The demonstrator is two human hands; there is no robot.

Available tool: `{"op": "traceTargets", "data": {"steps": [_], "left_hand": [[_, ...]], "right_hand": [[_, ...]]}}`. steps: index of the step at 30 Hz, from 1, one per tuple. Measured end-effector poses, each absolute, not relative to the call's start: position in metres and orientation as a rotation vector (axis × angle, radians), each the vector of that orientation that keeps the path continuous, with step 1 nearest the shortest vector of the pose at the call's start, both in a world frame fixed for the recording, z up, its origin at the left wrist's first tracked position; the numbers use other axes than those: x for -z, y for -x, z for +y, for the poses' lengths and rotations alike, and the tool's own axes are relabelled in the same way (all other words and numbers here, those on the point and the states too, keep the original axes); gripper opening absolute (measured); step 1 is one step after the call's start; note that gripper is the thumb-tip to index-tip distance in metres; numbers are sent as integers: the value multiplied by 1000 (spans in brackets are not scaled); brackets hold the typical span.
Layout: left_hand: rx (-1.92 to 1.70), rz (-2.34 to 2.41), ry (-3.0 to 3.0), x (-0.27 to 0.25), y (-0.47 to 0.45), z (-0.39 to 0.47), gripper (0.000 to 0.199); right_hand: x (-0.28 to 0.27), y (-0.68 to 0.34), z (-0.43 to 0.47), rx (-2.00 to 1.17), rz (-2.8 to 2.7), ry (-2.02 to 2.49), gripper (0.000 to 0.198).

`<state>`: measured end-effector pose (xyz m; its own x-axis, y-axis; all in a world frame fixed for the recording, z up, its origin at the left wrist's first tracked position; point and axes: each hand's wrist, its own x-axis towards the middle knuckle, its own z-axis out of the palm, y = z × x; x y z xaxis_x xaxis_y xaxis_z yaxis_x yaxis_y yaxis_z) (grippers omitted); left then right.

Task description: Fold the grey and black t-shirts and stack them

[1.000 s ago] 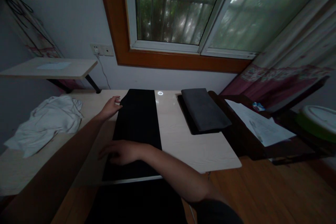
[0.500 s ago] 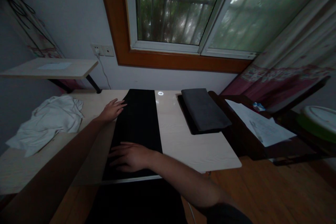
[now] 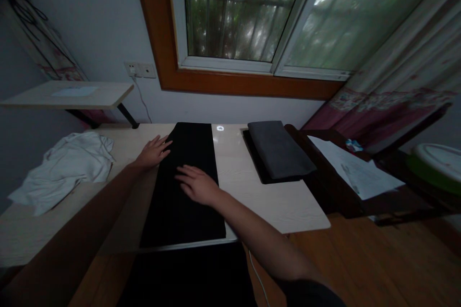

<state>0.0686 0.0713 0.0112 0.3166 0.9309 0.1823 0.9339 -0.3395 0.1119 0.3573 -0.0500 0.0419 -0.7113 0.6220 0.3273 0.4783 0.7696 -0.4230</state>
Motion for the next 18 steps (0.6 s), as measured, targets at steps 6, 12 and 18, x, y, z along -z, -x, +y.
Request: {"op": "traceTargets", "data": {"steps": [6,12,18], "left_hand": [[220,-1701,2683,-16,-73,60,54],[169,-1770,2612,-18,-72,51,56],[116,-1850,2560,-22,-74,42,58]], "right_hand": [[-19,-397,-6,-108,-2445,1345,48],[-19,-413,-9,4,-2502,1431,51],[-20,-418,-26,65,-2555,1434,53]]}}
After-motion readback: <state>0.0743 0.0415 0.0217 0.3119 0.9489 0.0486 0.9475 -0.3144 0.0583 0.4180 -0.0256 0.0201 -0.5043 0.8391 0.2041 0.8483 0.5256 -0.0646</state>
